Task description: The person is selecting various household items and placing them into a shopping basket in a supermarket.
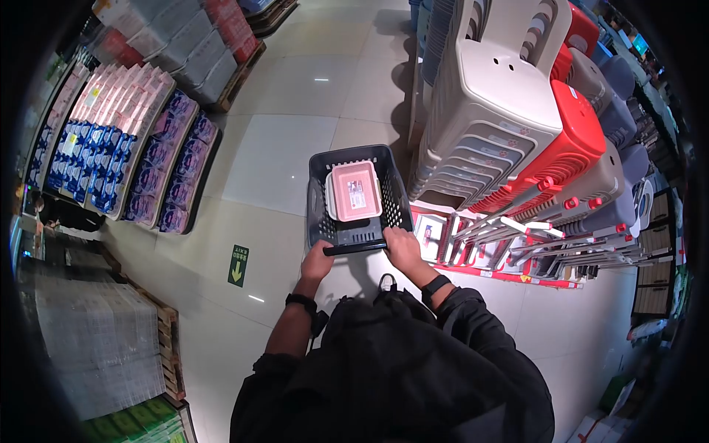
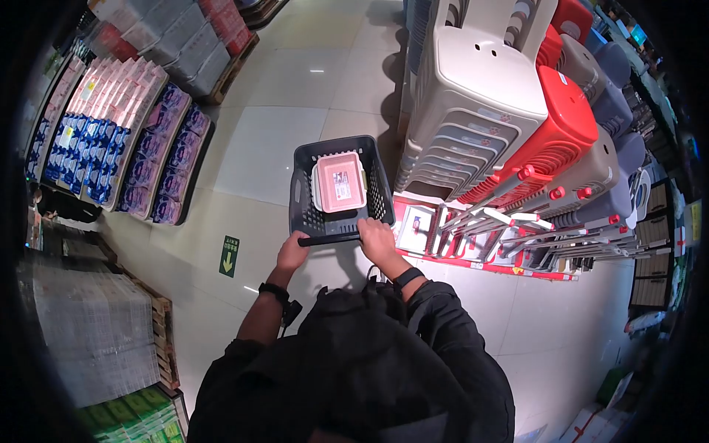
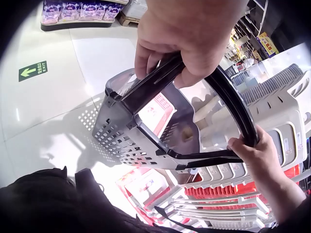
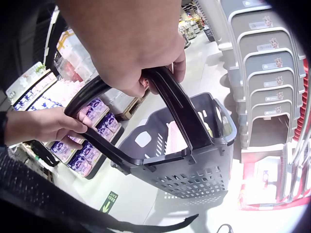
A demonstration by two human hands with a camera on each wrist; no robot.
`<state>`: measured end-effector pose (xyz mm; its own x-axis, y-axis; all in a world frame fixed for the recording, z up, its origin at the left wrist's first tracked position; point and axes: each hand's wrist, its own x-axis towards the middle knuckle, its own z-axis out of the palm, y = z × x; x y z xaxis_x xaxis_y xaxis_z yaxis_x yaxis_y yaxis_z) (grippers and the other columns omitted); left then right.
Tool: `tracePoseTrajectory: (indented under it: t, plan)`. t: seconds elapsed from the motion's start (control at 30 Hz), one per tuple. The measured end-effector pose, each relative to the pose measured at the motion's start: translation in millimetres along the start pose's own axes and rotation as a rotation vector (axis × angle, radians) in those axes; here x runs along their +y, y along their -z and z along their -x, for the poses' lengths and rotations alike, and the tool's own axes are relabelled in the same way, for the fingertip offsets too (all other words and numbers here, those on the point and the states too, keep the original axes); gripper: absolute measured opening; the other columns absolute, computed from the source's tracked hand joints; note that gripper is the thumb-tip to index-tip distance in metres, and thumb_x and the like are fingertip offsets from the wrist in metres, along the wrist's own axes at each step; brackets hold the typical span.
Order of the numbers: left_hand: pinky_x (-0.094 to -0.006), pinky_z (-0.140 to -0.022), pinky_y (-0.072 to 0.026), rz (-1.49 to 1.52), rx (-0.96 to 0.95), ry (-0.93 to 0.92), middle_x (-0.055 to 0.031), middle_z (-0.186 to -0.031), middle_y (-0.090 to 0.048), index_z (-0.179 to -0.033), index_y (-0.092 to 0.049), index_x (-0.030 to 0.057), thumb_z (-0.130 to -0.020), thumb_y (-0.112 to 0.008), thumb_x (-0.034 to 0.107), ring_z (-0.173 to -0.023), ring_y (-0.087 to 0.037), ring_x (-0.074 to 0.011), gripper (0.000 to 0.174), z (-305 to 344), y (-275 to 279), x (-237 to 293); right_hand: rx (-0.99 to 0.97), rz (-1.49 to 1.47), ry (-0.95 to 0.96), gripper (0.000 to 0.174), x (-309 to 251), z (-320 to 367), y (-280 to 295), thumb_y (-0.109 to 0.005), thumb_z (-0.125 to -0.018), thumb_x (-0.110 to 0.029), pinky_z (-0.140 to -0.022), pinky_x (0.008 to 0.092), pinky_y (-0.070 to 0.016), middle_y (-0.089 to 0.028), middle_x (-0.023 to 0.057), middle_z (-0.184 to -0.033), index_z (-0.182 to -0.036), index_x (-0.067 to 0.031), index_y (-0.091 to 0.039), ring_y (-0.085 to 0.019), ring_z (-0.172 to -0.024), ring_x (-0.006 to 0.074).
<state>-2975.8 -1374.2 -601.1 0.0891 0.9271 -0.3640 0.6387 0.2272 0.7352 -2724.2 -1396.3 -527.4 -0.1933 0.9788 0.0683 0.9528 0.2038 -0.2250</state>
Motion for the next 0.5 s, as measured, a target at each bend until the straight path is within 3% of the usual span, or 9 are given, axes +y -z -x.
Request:
tracePoseTrajectory:
  t: [0.37, 0.5]
  plan:
    - [-0.0438, -0.083, -0.0503, 0.0, -0.1, -0.104, -0.0145, -0.103, -0.067, -0.103, -0.061, 0.0105, -0.081, -0.064, 0.02, -0.099, -0.063, -0.0354, 0.023, -85, 31, 16, 0.012, -0.006, -0.126, 0.025, 6, -72, -2, -0.069, -0.072, -0.01, -0.071, 0.0447, -0.0464, -0.059, 0.0128, -0.087, -0.089, -0.0071, -0.051, -0.06, -0.087, 0.033]
    - [-0.0454, -0.084, -0.05, -0.026, -0.121, -0.135, -0.0142, -0.105, -0.067, -0.104, -0.062, 0.0112, -0.082, -0.063, 0.022, -0.1, -0.063, -0.036, 0.024, -115, 36, 32, 0.057, 0.033, -0.17, 0.021, 17, -96, -6, -0.063, -0.072, -0.005, -0.071, 0.0469, -0.0466, -0.057, 0.0149, -0.085, -0.089, -0.0062, -0.052, -0.059, -0.084, 0.0354]
